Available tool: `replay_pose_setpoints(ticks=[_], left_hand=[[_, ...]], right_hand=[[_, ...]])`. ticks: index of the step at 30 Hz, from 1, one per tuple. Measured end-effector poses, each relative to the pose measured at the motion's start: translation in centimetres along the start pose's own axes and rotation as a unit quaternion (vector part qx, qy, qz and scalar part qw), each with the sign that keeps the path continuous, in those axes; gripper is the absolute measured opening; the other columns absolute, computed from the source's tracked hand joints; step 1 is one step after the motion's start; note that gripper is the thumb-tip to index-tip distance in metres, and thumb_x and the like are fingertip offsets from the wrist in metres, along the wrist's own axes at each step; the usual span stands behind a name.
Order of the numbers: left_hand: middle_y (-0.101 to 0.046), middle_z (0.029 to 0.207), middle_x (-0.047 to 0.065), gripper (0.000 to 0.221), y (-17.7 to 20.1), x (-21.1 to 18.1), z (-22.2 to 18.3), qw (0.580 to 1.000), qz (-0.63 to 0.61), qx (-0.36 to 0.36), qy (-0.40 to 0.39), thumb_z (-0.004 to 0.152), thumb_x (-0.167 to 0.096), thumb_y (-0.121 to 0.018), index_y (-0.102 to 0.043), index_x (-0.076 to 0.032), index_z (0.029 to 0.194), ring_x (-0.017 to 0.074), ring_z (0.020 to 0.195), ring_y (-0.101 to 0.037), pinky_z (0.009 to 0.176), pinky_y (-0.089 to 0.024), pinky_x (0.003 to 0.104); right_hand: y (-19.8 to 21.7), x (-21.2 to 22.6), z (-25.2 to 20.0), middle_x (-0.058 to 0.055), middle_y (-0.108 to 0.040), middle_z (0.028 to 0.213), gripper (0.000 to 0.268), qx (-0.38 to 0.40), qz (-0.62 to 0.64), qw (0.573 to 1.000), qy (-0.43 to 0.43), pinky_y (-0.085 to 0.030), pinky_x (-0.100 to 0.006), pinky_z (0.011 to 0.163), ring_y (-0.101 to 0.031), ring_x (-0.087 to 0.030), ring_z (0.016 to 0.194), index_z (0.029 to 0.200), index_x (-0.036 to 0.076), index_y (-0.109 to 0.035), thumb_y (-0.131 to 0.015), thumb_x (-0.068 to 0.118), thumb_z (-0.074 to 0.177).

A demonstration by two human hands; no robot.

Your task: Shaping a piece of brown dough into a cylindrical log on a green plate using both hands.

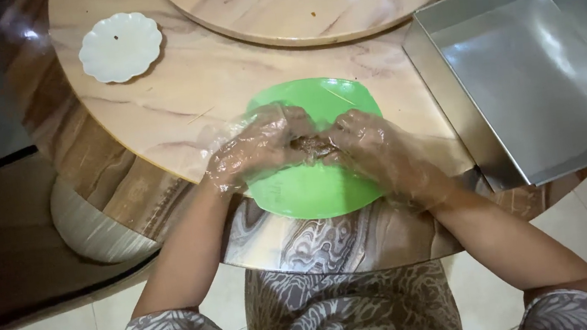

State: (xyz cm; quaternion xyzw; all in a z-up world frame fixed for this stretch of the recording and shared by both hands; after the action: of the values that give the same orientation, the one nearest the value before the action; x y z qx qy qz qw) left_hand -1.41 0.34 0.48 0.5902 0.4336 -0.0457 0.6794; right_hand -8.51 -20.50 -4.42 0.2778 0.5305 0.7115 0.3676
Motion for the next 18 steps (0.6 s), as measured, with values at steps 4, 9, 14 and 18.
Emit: replay_pose_setpoints(ticks=[4,9,14,18], left_hand=[[-0.063,0.122,0.020,0.045,0.4,0.1,0.9,1.000,0.002,-0.021,-0.015,0.086,-0.030,-0.076,-0.062,-0.003,0.118,0.0395,0.121,-0.057,0.108,-0.039,0.055],[-0.071,0.109,0.014,0.028,0.2,0.6,1.4,0.999,-0.006,0.007,-0.053,0.081,-0.019,-0.077,-0.072,-0.010,0.107,0.0308,0.103,-0.068,0.088,-0.056,0.042],[-0.061,0.133,0.018,0.043,2.2,0.5,-0.1,0.995,-0.071,0.051,0.050,0.080,-0.002,-0.071,-0.066,-0.007,0.122,0.0363,0.120,-0.060,0.092,-0.053,0.043],[-0.054,0.142,0.019,0.049,2.7,1.2,-0.1,0.990,-0.089,0.041,0.100,0.079,-0.002,-0.076,-0.063,-0.005,0.126,0.0380,0.129,-0.053,0.100,-0.049,0.048]], right_hand=[[0.5,0.6,0.0,-0.007,-0.066,0.091,0.023,0.003,-0.009,1.000,-0.021,-0.059,-0.030,0.079,-0.067,-0.021,0.093,0.106,0.009,-0.065,-0.069,0.029,0.098],[-1.1,-0.8,-0.6,-0.006,-0.062,0.084,0.018,-0.072,-0.014,0.997,0.024,-0.056,-0.026,0.068,-0.065,-0.019,0.083,0.098,0.011,-0.066,-0.073,0.028,0.093],[5.1,-0.3,0.1,-0.005,-0.068,0.093,0.028,0.103,0.063,0.992,-0.029,-0.055,-0.028,0.082,-0.066,-0.019,0.093,0.113,0.012,-0.066,-0.071,0.032,0.094],[5.1,-0.7,0.2,-0.009,-0.066,0.102,0.039,0.199,0.118,0.967,-0.111,-0.055,-0.034,0.090,-0.066,-0.022,0.102,0.129,0.010,-0.061,-0.069,0.027,0.095]])
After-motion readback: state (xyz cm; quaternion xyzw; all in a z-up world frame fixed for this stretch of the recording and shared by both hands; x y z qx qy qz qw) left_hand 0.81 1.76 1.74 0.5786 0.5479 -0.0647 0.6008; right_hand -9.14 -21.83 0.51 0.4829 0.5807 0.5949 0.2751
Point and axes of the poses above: each hand's wrist, its own z-axis towards the middle knuckle, its own y-axis out of the back of the hand, x = y × z, the point moved 1 cm from there along z, towards the middle knuckle
